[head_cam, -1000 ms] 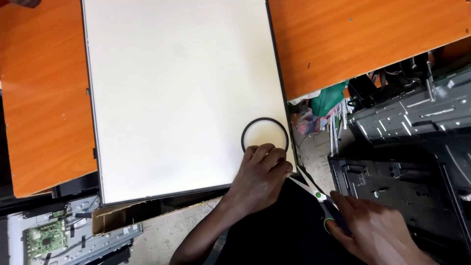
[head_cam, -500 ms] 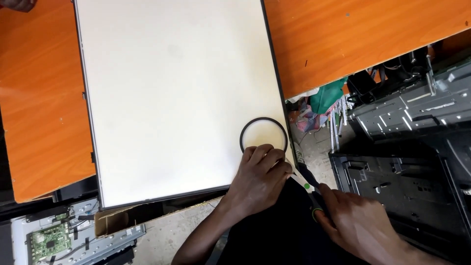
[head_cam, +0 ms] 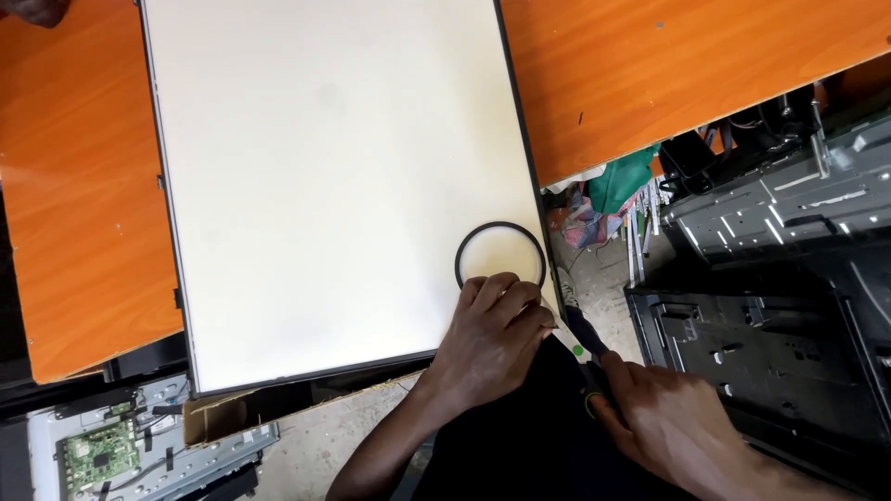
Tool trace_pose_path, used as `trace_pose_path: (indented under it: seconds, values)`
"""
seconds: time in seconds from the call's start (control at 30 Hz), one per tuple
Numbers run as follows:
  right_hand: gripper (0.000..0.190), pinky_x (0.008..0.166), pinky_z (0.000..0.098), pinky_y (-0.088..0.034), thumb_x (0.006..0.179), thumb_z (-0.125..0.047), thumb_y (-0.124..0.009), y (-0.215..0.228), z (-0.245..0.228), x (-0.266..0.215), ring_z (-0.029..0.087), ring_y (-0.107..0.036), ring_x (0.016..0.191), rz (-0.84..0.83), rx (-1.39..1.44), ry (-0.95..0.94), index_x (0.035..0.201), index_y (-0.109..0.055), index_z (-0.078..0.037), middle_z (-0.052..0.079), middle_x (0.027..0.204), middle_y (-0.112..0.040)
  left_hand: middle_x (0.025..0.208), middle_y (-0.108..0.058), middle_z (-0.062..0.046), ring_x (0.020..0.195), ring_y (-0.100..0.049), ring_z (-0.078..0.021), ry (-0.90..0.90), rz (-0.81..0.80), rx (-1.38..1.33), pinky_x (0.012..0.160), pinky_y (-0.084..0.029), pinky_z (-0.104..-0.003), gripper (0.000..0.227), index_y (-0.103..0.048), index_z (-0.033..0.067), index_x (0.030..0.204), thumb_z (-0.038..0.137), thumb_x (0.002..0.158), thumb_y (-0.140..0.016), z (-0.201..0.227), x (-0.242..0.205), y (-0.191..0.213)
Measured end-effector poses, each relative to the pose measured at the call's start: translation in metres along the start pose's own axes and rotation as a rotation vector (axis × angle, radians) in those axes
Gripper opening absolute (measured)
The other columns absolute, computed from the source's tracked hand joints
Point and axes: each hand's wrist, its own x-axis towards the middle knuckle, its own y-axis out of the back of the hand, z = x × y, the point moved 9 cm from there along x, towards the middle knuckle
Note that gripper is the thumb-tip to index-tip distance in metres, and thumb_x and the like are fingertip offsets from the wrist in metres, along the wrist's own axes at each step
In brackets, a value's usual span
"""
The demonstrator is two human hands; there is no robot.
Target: Applying double-sided adhesive tape to the edges of a TV panel for repair or assembly.
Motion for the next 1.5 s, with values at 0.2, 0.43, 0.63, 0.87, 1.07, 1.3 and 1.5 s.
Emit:
trace_pose_path:
  seconds: [0.2,0.43,0.63,0.87,1.07,1.3,1.5]
  values:
    - [0.032,0.04,0.0414,-0.048,0.086,-0.046,-0.058,-0.004,0.001,-0.002,0.022,-0.066,0.052,0.028,-0.013,-0.007,0.102,-0.052,-0.019,-0.003,0.064,-0.065,0.103,-0.057,-0.007,0.105,-0.05,-0.0281,0.0,0.01,-0.002,0.081,-0.038,-0.041,0.006,-0.061,0.0073,0.089,0.004,0.089,-0.066,0.001,0.001,0.002]
    - [0.032,0.039,0.0406,-0.047,0.084,-0.046,-0.059,-0.004,0.0,-0.003,0.023,-0.065,0.052,0.044,-0.05,-0.003,0.101,-0.052,-0.019,-0.002,0.062,-0.064,0.102,-0.056,-0.008,0.104,-0.05,-0.0279,-0.003,0.014,-0.013,0.08,-0.037,-0.04,0.008,-0.06,0.0073,0.088,0.001,0.088,-0.064,0.001,0.001,0.002]
    - [0.028,0.039,0.0389,-0.047,0.087,-0.043,-0.058,-0.004,-0.001,-0.003,0.02,-0.063,0.049,0.036,-0.047,0.021,0.098,-0.051,-0.018,-0.003,0.062,-0.063,0.102,-0.056,-0.008,0.103,-0.05,-0.0282,0.007,0.012,-0.019,0.08,-0.037,-0.04,0.009,-0.059,0.0078,0.087,0.0,0.086,-0.063,-0.001,0.0,0.002]
    - [0.027,0.042,0.0409,-0.047,0.086,-0.044,-0.057,0.0,0.013,-0.003,0.021,-0.064,0.05,-0.066,0.061,-0.041,0.102,-0.051,-0.023,-0.004,0.061,-0.064,0.1,-0.055,-0.006,0.1,-0.05,-0.0274,0.04,0.049,-0.018,0.082,-0.036,-0.038,0.01,-0.059,0.0086,0.091,-0.001,0.088,-0.062,-0.002,0.002,0.008]
    - [0.021,0.051,0.0332,-0.047,0.082,-0.057,-0.05,0.012,0.067,-0.02,0.011,-0.066,0.058,-0.198,-0.07,-0.34,0.081,-0.05,-0.036,-0.016,0.065,-0.063,0.101,-0.056,-0.008,0.101,-0.051,-0.0282,0.027,0.064,0.033,0.082,-0.038,-0.039,0.003,-0.059,0.0067,0.091,0.005,0.094,-0.06,0.0,0.003,0.009]
    - [0.053,0.049,0.0335,-0.05,0.072,-0.048,-0.072,0.024,0.059,0.013,0.012,-0.065,0.047,0.13,0.355,-0.252,0.119,-0.062,-0.026,-0.007,0.058,-0.068,0.104,-0.057,-0.008,0.103,-0.051,-0.0276,0.012,0.062,0.083,0.081,-0.039,-0.039,0.003,-0.062,0.0062,0.093,0.009,0.094,-0.061,0.001,0.002,0.005]
    - [0.032,0.055,0.0238,-0.044,0.071,-0.027,-0.083,0.015,0.039,0.062,0.007,-0.059,0.057,0.193,1.083,-0.179,0.093,-0.068,-0.011,0.0,0.066,-0.069,0.102,-0.057,-0.008,0.101,-0.051,-0.0281,0.035,0.065,0.085,0.08,-0.039,-0.039,0.005,-0.061,0.0061,0.093,0.009,0.095,-0.058,-0.001,0.001,0.002]
